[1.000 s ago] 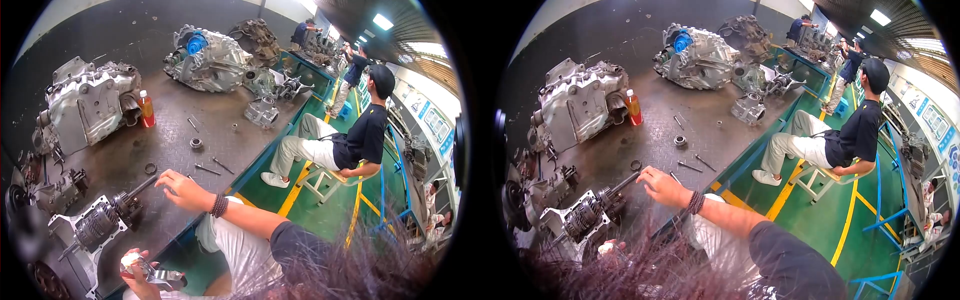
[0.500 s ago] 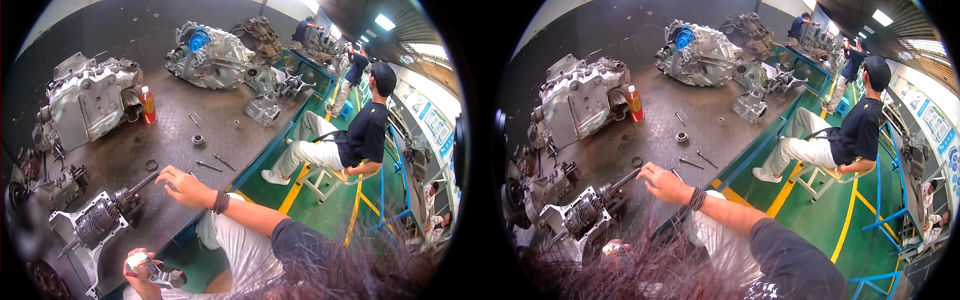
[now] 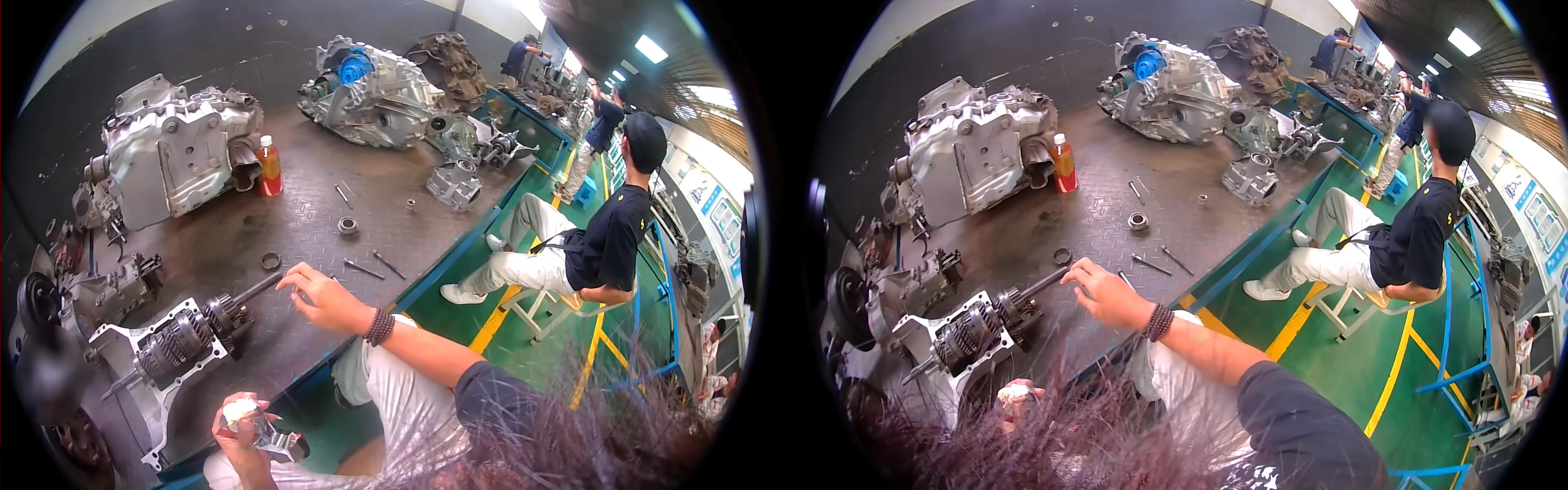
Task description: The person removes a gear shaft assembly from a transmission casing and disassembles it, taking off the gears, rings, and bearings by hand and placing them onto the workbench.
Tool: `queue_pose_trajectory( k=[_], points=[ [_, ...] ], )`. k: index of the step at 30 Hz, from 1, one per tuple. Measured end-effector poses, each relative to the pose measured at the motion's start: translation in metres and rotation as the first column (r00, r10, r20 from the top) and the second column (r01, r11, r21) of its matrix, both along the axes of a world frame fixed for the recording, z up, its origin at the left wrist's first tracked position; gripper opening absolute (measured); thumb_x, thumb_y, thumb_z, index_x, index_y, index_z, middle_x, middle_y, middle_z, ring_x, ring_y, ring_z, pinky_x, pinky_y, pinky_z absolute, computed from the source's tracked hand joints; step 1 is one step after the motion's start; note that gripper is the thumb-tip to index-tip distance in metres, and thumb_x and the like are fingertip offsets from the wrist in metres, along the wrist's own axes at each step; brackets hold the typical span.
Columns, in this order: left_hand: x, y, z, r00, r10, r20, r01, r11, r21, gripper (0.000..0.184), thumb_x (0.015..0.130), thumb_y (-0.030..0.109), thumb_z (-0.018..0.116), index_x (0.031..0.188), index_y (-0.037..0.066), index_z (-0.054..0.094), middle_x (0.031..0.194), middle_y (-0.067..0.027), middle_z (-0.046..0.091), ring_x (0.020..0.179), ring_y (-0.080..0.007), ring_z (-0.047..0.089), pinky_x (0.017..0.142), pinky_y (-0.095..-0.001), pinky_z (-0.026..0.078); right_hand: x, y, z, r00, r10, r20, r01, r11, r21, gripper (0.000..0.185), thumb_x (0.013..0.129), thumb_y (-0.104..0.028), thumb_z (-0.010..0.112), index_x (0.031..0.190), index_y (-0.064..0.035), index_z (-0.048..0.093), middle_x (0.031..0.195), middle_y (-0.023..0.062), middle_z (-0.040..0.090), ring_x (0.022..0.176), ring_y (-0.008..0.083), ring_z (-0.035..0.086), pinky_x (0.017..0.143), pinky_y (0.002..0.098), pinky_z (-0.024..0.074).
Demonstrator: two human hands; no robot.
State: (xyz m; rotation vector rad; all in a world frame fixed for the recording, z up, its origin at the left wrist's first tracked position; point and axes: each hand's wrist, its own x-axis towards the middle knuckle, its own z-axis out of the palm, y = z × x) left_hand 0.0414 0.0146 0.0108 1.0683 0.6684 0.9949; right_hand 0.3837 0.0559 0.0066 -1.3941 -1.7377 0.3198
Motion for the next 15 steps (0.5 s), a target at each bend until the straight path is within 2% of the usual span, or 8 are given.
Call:
queue_pose_trajectory(
  k=[2, 3, 7, 15],
  points=[
    [0.018, -0.010, 0.015, 0.990, 0.106, 0.094, -0.108, 0.994, 0.011, 0.053, 0.088, 0.042, 0.088, 0.115, -0.002, 0.072, 0.109, -0.0134, 0.074, 0.094, -0.0237, 0.079, 0.073, -0.0394, 0.069, -0.004, 0.001, -0.003, 1.000, 0.004, -0.001, -0.004, 1.000, 0.015, 0.027, 0.100, -0.005, 0.063, 0.127, -0.0083, 0.063, 0.128, 0.0126, 0.059, 0.118, 0.0368, 0.066, 0.099, 0.0452, 0.0562],
    [0.020, -0.008, 0.011, 0.990, 0.114, 0.086, -0.119, 0.992, 0.050, 0.053, 0.088, 0.041, 0.088, 0.115, -0.002, 0.072, 0.109, -0.0137, 0.073, 0.095, -0.0239, 0.078, 0.073, -0.0392, 0.069, -0.001, 0.003, -0.003, 1.000, 0.007, 0.008, -0.007, 0.999, 0.037, 0.027, 0.100, -0.004, 0.063, 0.127, -0.0086, 0.063, 0.128, 0.0122, 0.059, 0.117, 0.0352, 0.066, 0.099, 0.0440, 0.0562],
    [0.005, -0.006, 0.001, 0.996, 0.087, -0.005, -0.087, 0.993, -0.075, 0.051, 0.089, 0.040, 0.087, 0.114, -0.002, 0.071, 0.113, -0.0146, 0.071, 0.095, -0.0243, 0.078, 0.072, -0.0384, 0.068, 0.001, 0.002, -0.005, 1.000, -0.009, 0.000, 0.009, 1.000, 0.015, 0.027, 0.101, -0.005, 0.063, 0.127, -0.0094, 0.064, 0.127, 0.0116, 0.059, 0.117, 0.0340, 0.067, 0.099, 0.0430, 0.0563],
    [0.002, -0.003, -0.002, 0.994, 0.080, -0.071, -0.085, 0.995, -0.060, 0.052, 0.091, 0.043, 0.085, 0.115, 0.000, 0.069, 0.115, -0.0147, 0.071, 0.094, -0.0226, 0.077, 0.071, -0.0370, 0.068, 0.001, 0.001, -0.001, 1.000, -0.020, 0.019, 0.020, 1.000, -0.001, 0.026, 0.102, -0.007, 0.063, 0.127, -0.0100, 0.063, 0.129, 0.0114, 0.059, 0.117, 0.0356, 0.067, 0.097, 0.0447, 0.0574]
  ],
)
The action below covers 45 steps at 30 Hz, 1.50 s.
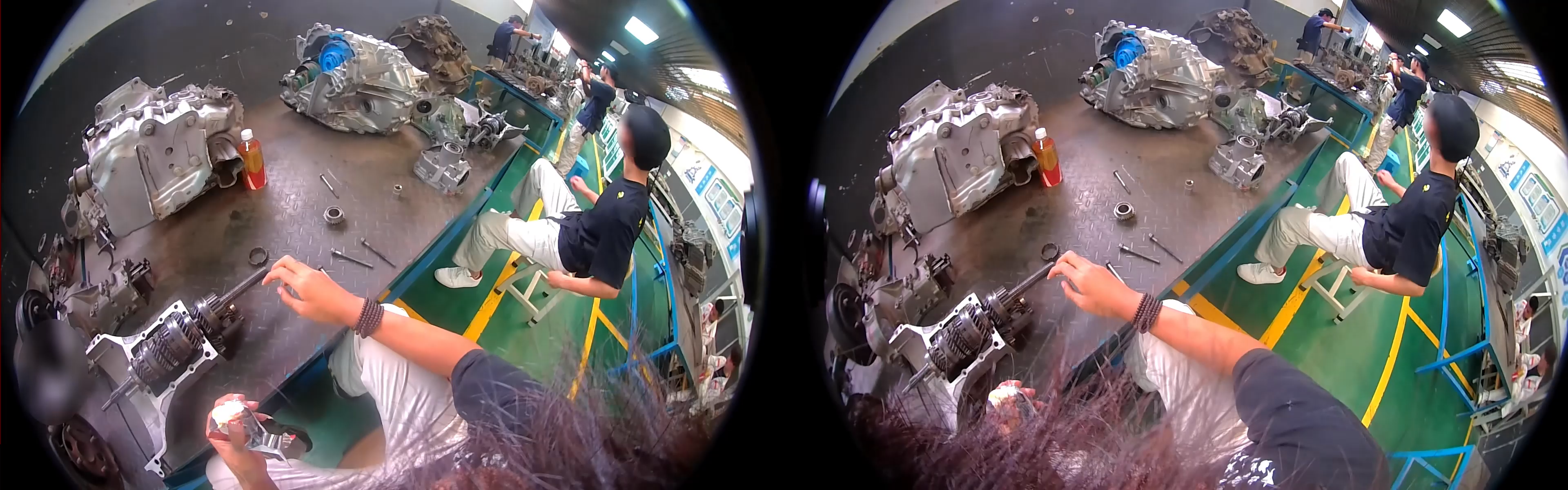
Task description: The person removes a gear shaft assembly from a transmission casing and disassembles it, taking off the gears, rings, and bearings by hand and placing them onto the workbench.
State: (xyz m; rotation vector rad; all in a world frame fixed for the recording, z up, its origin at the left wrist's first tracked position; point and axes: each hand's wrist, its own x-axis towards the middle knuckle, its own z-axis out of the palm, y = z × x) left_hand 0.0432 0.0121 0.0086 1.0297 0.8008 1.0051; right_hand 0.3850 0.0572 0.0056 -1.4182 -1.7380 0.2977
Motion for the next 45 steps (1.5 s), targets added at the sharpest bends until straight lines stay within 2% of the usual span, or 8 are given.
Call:
queue_pose_trajectory(
  k=[16, 21, 25, 26, 27, 33, 40, 45],
  points=[
    [0.007, 0.005, -0.014, 0.991, -0.026, 0.133, 0.031, 0.999, -0.037, 0.052, 0.089, 0.039, 0.087, 0.115, -0.002, 0.069, 0.113, -0.0155, 0.071, 0.096, -0.0244, 0.077, 0.070, -0.0399, 0.069, 0.001, -0.001, -0.001, 1.000, -0.017, -0.019, 0.017, 1.000, 0.017, 0.026, 0.100, -0.007, 0.064, 0.126, -0.0128, 0.066, 0.127, 0.0126, 0.061, 0.117, 0.0376, 0.067, 0.097, 0.0454, 0.0569],
    [0.022, -0.008, 0.005, 0.997, 0.042, 0.069, -0.035, 0.994, -0.103, 0.041, 0.093, 0.018, 0.082, 0.124, -0.007, 0.069, 0.115, -0.0170, 0.075, 0.097, -0.0254, 0.077, 0.082, -0.0418, 0.067, 0.000, 0.003, 0.002, 1.000, 0.007, 0.020, -0.010, 0.993, 0.122, 0.026, 0.093, 0.000, 0.066, 0.118, -0.0053, 0.070, 0.119, 0.0187, 0.065, 0.113, 0.0393, 0.064, 0.097, 0.0470, 0.0542],
    [0.025, -0.001, 0.020, 0.999, -0.026, 0.035, 0.027, 0.999, -0.043, 0.038, 0.097, 0.013, 0.081, 0.128, -0.005, 0.071, 0.115, -0.0087, 0.076, 0.103, -0.0143, 0.071, 0.094, -0.0312, 0.058, -0.006, 0.009, 0.002, 1.000, -0.001, -0.014, 0.002, 0.995, 0.096, 0.029, 0.097, 0.003, 0.062, 0.123, -0.0063, 0.070, 0.121, 0.0138, 0.062, 0.102, 0.0285, 0.065, 0.090, 0.0375, 0.0541],
    [0.026, 0.001, 0.007, 1.000, -0.028, -0.004, 0.028, 1.000, -0.008, 0.051, 0.093, 0.026, 0.085, 0.129, -0.004, 0.067, 0.120, -0.0150, 0.075, 0.105, -0.0265, 0.076, 0.089, -0.0426, 0.065, -0.007, 0.008, 0.003, 0.999, -0.028, -0.044, 0.030, 0.998, 0.047, 0.028, 0.099, 0.004, 0.061, 0.124, -0.0062, 0.069, 0.122, 0.0119, 0.061, 0.094, 0.0218, 0.063, 0.085, 0.0333, 0.0539],
    [0.028, 0.001, 0.013, 0.997, -0.048, 0.058, 0.048, 0.999, 0.003, 0.049, 0.093, 0.029, 0.084, 0.127, -0.004, 0.069, 0.119, -0.0134, 0.076, 0.104, -0.0234, 0.076, 0.089, -0.0389, 0.064, -0.007, 0.008, 0.002, 0.999, -0.022, -0.048, 0.024, 0.998, 0.050, 0.028, 0.099, 0.004, 0.061, 0.125, -0.0055, 0.069, 0.123, 0.0105, 0.061, 0.090, 0.0188, 0.062, 0.084, 0.0316, 0.0538],
    [0.023, -0.003, 0.021, 0.966, -0.220, 0.134, 0.202, 0.970, 0.134, 0.028, 0.095, 0.013, 0.082, 0.119, -0.001, 0.077, 0.125, -0.0128, 0.073, 0.113, -0.0184, 0.070, 0.100, -0.0341, 0.055, -0.007, 0.006, 0.001, 0.997, 0.003, -0.081, -0.002, 1.000, 0.010, 0.027, 0.101, 0.003, 0.061, 0.126, -0.0039, 0.068, 0.124, 0.0095, 0.061, 0.092, 0.0185, 0.062, 0.083, 0.0308, 0.0533],
    [0.023, -0.006, 0.053, 0.807, -0.566, 0.168, 0.541, 0.823, 0.171, 0.033, 0.086, 0.011, 0.086, 0.115, -0.002, 0.077, 0.123, -0.0186, 0.075, 0.116, -0.0289, 0.072, 0.103, -0.0427, 0.055, -0.005, 0.008, -0.001, 0.996, -0.003, -0.085, 0.003, 1.000, 0.003, 0.026, 0.101, 0.002, 0.061, 0.125, -0.0045, 0.068, 0.124, 0.0098, 0.061, 0.094, 0.0188, 0.063, 0.083, 0.0311, 0.0531],
    [0.057, -0.043, 0.092, 0.472, -0.738, 0.483, 0.592, 0.671, 0.447, 0.035, 0.083, 0.011, 0.091, 0.113, -0.002, 0.079, 0.118, -0.0189, 0.075, 0.113, -0.0341, 0.071, 0.098, -0.0451, 0.055, -0.007, 0.008, -0.002, 0.996, 0.028, -0.081, -0.026, 0.999, 0.023, 0.026, 0.101, 0.002, 0.062, 0.125, -0.0063, 0.068, 0.124, 0.0111, 0.062, 0.091, 0.0225, 0.065, 0.082, 0.0331, 0.0551]
  ],
)
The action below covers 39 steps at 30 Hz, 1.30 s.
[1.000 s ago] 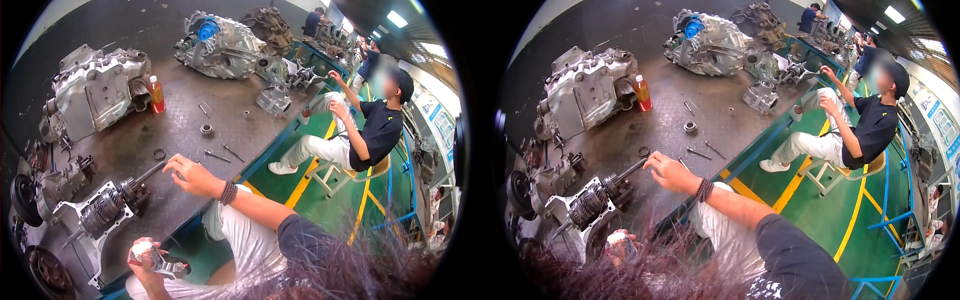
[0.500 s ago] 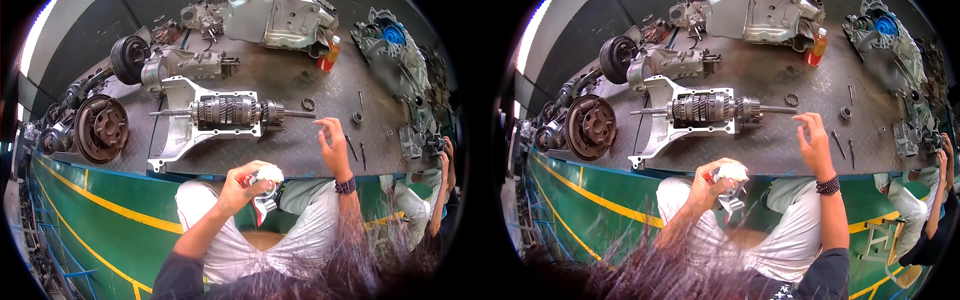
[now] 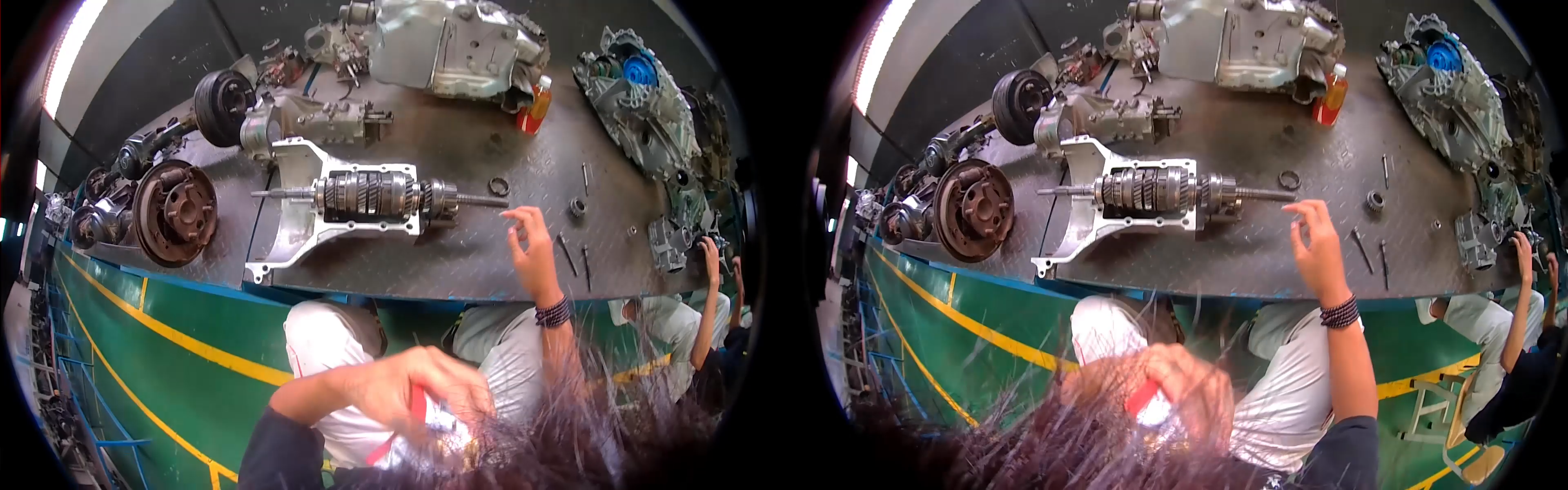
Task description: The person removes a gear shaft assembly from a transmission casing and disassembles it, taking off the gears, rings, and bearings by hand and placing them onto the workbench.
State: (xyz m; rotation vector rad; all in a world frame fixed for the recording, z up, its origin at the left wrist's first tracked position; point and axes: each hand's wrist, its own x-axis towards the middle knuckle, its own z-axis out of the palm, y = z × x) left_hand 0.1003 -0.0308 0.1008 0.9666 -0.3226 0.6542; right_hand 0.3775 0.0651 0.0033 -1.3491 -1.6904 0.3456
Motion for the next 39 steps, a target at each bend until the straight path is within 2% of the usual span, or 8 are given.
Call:
queue_pose_trajectory(
  k=[5, 19, 25, 28, 30, 31, 33, 39],
  points=[
    [0.014, -0.017, 0.028, 0.987, -0.042, -0.158, 0.081, 0.965, 0.248, 0.034, 0.083, 0.023, 0.090, 0.106, 0.001, 0.077, 0.115, -0.0164, 0.074, 0.110, -0.0381, 0.070, 0.093, -0.0470, 0.055, -0.002, -0.004, 0.005, 1.000, 0.004, -0.027, -0.004, 1.000, 0.007, 0.026, 0.100, 0.003, 0.062, 0.124, -0.0057, 0.068, 0.122, 0.0109, 0.061, 0.093, 0.0222, 0.064, 0.083, 0.0326, 0.0551],
    [0.022, -0.010, 0.054, 0.930, 0.327, 0.170, -0.352, 0.657, 0.667, 0.018, 0.089, 0.020, 0.081, 0.093, 0.003, 0.076, 0.115, -0.0187, 0.074, 0.099, -0.0404, 0.070, 0.083, -0.0465, 0.058, 0.012, -0.019, 0.004, 0.996, -0.009, -0.085, 0.013, 0.999, 0.043, 0.026, 0.098, 0.004, 0.062, 0.121, -0.0059, 0.069, 0.122, 0.0117, 0.061, 0.090, 0.0225, 0.064, 0.081, 0.0331, 0.0544],
    [-0.003, 0.002, 0.075, 0.944, 0.329, 0.032, -0.298, 0.804, 0.515, 0.023, 0.089, 0.024, 0.086, 0.101, 0.005, 0.083, 0.108, -0.0178, 0.078, 0.100, -0.0345, 0.073, 0.084, -0.0433, 0.058, 0.011, -0.012, 0.003, 0.997, 0.008, -0.082, -0.007, 1.000, 0.010, 0.027, 0.098, 0.007, 0.059, 0.121, -0.0039, 0.068, 0.122, 0.0102, 0.060, 0.091, 0.0199, 0.063, 0.082, 0.0317, 0.0545],
    [-0.037, 0.012, 0.025, 0.894, 0.441, -0.074, -0.416, 0.881, 0.224, 0.059, 0.086, 0.038, 0.090, 0.125, 0.000, 0.069, 0.116, -0.0189, 0.077, 0.104, -0.0292, 0.074, 0.090, -0.0401, 0.059, 0.012, -0.012, -0.001, 0.999, 0.000, -0.039, 0.001, 1.000, 0.021, 0.027, 0.098, 0.008, 0.058, 0.121, -0.0033, 0.068, 0.122, 0.0104, 0.060, 0.091, 0.0203, 0.063, 0.082, 0.0316, 0.0546],
    [-0.071, 0.015, 0.007, 0.778, 0.606, -0.164, -0.596, 0.795, 0.112, 0.085, 0.084, 0.048, 0.093, 0.142, -0.003, 0.059, 0.121, -0.0197, 0.076, 0.107, -0.0256, 0.074, 0.094, -0.0379, 0.060, 0.012, -0.012, -0.002, 0.999, 0.002, -0.041, -0.002, 1.000, 0.006, 0.025, 0.099, 0.005, 0.060, 0.121, -0.0049, 0.068, 0.123, 0.0116, 0.061, 0.089, 0.0218, 0.065, 0.082, 0.0337, 0.0544],
    [-0.092, 0.013, 0.017, 0.592, 0.717, -0.369, -0.718, 0.677, 0.164, 0.093, 0.083, 0.060, 0.090, 0.144, -0.003, 0.057, 0.121, -0.0200, 0.076, 0.109, -0.0231, 0.074, 0.096, -0.0353, 0.059, 0.011, -0.013, -0.001, 0.999, 0.003, -0.043, -0.003, 1.000, -0.006, 0.024, 0.100, 0.003, 0.060, 0.121, -0.0058, 0.068, 0.124, 0.0122, 0.061, 0.088, 0.0226, 0.066, 0.082, 0.0347, 0.0542],
    [-0.121, 0.025, 0.020, 0.279, 0.887, -0.368, -0.900, 0.375, 0.223, 0.099, 0.084, 0.064, 0.087, 0.150, -0.002, 0.052, 0.126, -0.0208, 0.075, 0.111, -0.0236, 0.075, 0.097, -0.0371, 0.061, 0.008, -0.014, 0.003, 0.999, 0.001, -0.042, -0.002, 1.000, -0.021, 0.024, 0.100, 0.003, 0.061, 0.121, -0.0058, 0.069, 0.124, 0.0123, 0.061, 0.088, 0.0229, 0.065, 0.082, 0.0346, 0.0543],
    [-0.235, 0.067, 0.043, -0.218, 0.972, -0.088, -0.929, -0.179, 0.323, 0.076, 0.094, 0.016, 0.085, 0.158, 0.001, 0.048, 0.144, -0.0113, 0.066, 0.127, -0.0198, 0.066, 0.112, -0.0358, 0.052, 0.003, -0.012, 0.005, 0.999, 0.023, -0.042, -0.025, 0.999, -0.043, 0.023, 0.100, 0.004, 0.061, 0.119, -0.0050, 0.069, 0.124, 0.0120, 0.061, 0.088, 0.0230, 0.064, 0.082, 0.0339, 0.0543]
  ],
)
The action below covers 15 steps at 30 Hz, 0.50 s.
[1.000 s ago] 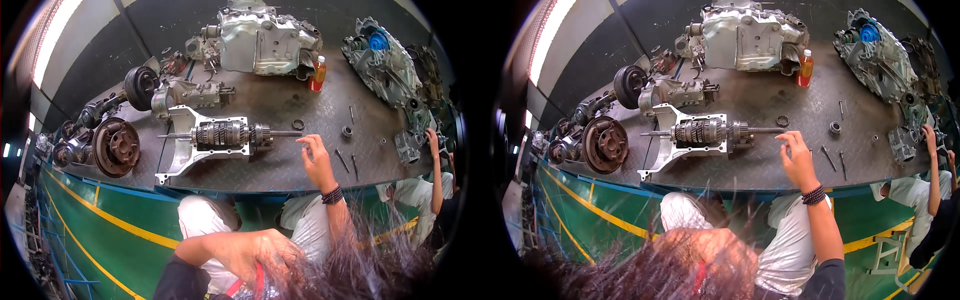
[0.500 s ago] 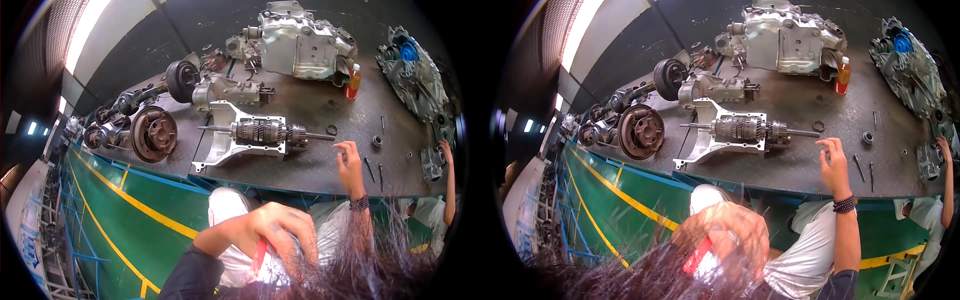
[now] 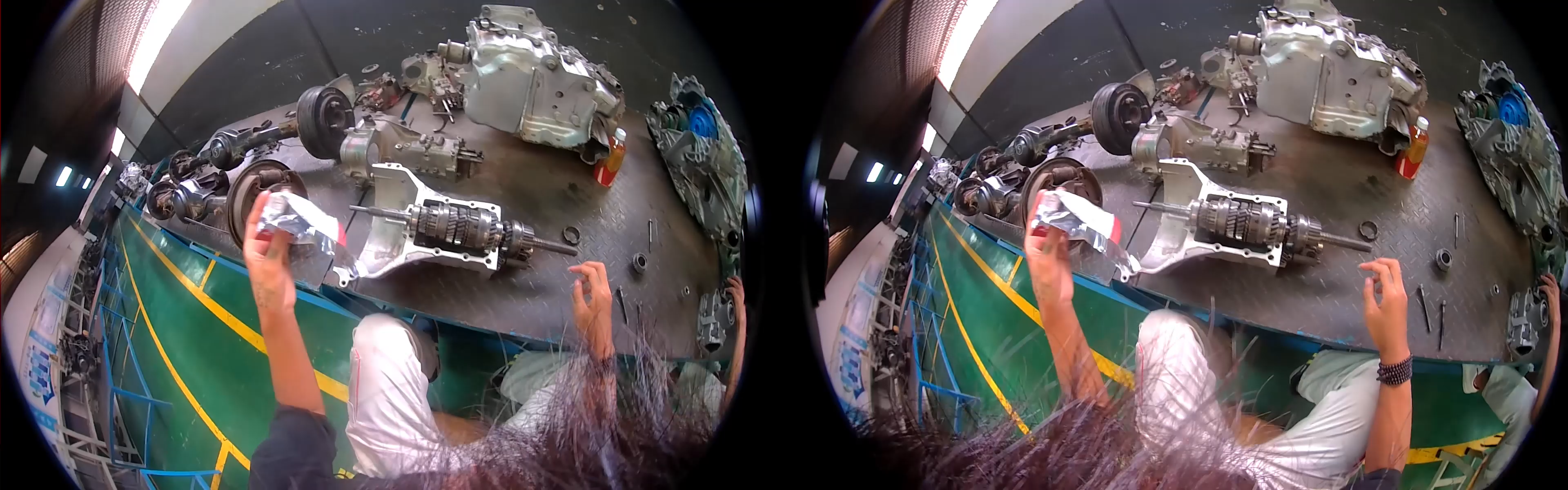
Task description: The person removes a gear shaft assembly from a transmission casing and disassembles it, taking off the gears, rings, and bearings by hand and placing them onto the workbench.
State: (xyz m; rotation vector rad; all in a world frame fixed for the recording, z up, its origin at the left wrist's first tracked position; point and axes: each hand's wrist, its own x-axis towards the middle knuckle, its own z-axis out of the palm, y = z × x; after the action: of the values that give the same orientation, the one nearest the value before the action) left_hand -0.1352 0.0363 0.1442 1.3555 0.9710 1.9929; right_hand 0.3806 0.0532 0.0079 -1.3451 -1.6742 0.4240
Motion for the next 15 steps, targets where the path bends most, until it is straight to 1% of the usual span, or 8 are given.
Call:
queue_pose_trajectory(
  k=[3, 5, 6, 8, 9, 11, 13, 15],
  points=[
    [-0.027, 0.018, 0.004, 0.911, 0.409, 0.046, -0.411, 0.901, 0.137, 0.058, 0.098, 0.005, 0.079, 0.151, 0.004, 0.056, 0.131, -0.0072, 0.071, 0.115, -0.0176, 0.070, 0.095, -0.0318, 0.058, -0.006, -0.001, 0.007, 1.000, 0.001, -0.002, -0.001, 1.000, -0.015, 0.024, 0.099, 0.005, 0.060, 0.120, -0.0044, 0.068, 0.123, 0.0117, 0.061, 0.093, 0.0226, 0.063, 0.082, 0.0338, 0.0541],
    [-0.029, 0.015, 0.003, 0.866, 0.480, 0.144, -0.488, 0.872, 0.030, 0.056, 0.099, 0.007, 0.079, 0.150, 0.005, 0.057, 0.124, -0.0062, 0.073, 0.106, -0.0158, 0.071, 0.081, -0.0287, 0.059, -0.005, 0.001, 0.006, 1.000, 0.008, 0.011, -0.009, 0.999, 0.033, 0.026, 0.099, 0.006, 0.058, 0.121, -0.0040, 0.068, 0.123, 0.0120, 0.061, 0.095, 0.0224, 0.063, 0.083, 0.0332, 0.0538],
    [-0.023, 0.010, -0.002, 0.894, 0.427, 0.133, -0.434, 0.901, 0.019, 0.056, 0.098, 0.009, 0.081, 0.149, 0.005, 0.057, 0.122, -0.0050, 0.072, 0.098, -0.0142, 0.071, 0.073, -0.0261, 0.057, -0.005, 0.000, 0.010, 1.000, -0.007, -0.002, 0.007, 0.999, 0.046, 0.026, 0.100, 0.000, 0.061, 0.125, -0.0026, 0.066, 0.127, 0.0128, 0.062, 0.100, 0.0234, 0.063, 0.088, 0.0346, 0.0533],
    [0.027, -0.017, -0.008, 0.966, 0.256, -0.039, -0.256, 0.967, -0.008, 0.062, 0.095, 0.020, 0.085, 0.148, 0.005, 0.056, 0.125, -0.0062, 0.070, 0.101, -0.0157, 0.071, 0.080, -0.0290, 0.060, -0.013, -0.006, 0.018, 0.997, 0.013, -0.073, 0.001, 0.981, 0.193, 0.030, 0.103, -0.015, 0.064, 0.130, -0.0023, 0.065, 0.132, 0.0139, 0.062, 0.105, 0.0250, 0.064, 0.091, 0.0369, 0.0528],
    [0.043, -0.025, -0.023, 0.984, 0.158, -0.082, -0.165, 0.983, -0.083, 0.092, 0.083, 0.030, 0.096, 0.156, 0.003, 0.046, 0.126, -0.0074, 0.068, 0.112, -0.0184, 0.070, 0.084, -0.0292, 0.063, -0.020, -0.012, 0.022, 0.994, 0.025, -0.107, 0.004, 0.964, 0.266, 0.035, 0.104, -0.023, 0.066, 0.132, -0.0021, 0.064, 0.134, 0.0145, 0.062, 0.108, 0.0258, 0.065, 0.093, 0.0380, 0.0526],
    [0.091, -0.041, -0.058, 0.960, -0.278, -0.020, 0.275, 0.957, -0.094, 0.088, 0.088, 0.007, 0.088, 0.160, 0.000, 0.038, 0.141, -0.0135, 0.064, 0.120, -0.0194, 0.068, 0.099, -0.0327, 0.060, -0.054, -0.038, 0.034, 0.895, 0.367, -0.254, -0.337, 0.929, 0.155, 0.080, 0.094, -0.063, 0.070, 0.146, -0.0047, 0.054, 0.151, 0.0168, 0.052, 0.131, 0.0310, 0.058, 0.106, 0.0446, 0.0492],
    [0.129, -0.053, -0.081, 0.904, -0.382, 0.193, 0.426, 0.849, -0.312, 0.086, 0.092, -0.003, 0.081, 0.164, 0.003, 0.034, 0.134, -0.0121, 0.069, 0.121, -0.0192, 0.069, 0.101, -0.0330, 0.059, -0.105, -0.070, 0.046, 0.670, 0.499, -0.550, -0.638, 0.765, -0.084, 0.130, 0.072, -0.087, 0.079, 0.165, -0.0065, 0.037, 0.171, 0.0186, 0.033, 0.150, 0.0341, 0.048, 0.117, 0.0504, 0.0447],
    [0.162, -0.055, -0.086, 0.876, -0.328, 0.355, 0.468, 0.759, -0.453, 0.081, 0.096, -0.001, 0.080, 0.163, 0.004, 0.034, 0.131, -0.0116, 0.070, 0.117, -0.0174, 0.070, 0.101, -0.0327, 0.059, -0.125, -0.081, 0.031, 0.536, 0.453, -0.712, -0.774, 0.602, -0.199, 0.120, 0.075, -0.043, 0.094, 0.169, -0.0059, 0.030, 0.169, 0.0152, 0.036, 0.149, 0.0305, 0.049, 0.114, 0.0482, 0.0496]
  ],
)
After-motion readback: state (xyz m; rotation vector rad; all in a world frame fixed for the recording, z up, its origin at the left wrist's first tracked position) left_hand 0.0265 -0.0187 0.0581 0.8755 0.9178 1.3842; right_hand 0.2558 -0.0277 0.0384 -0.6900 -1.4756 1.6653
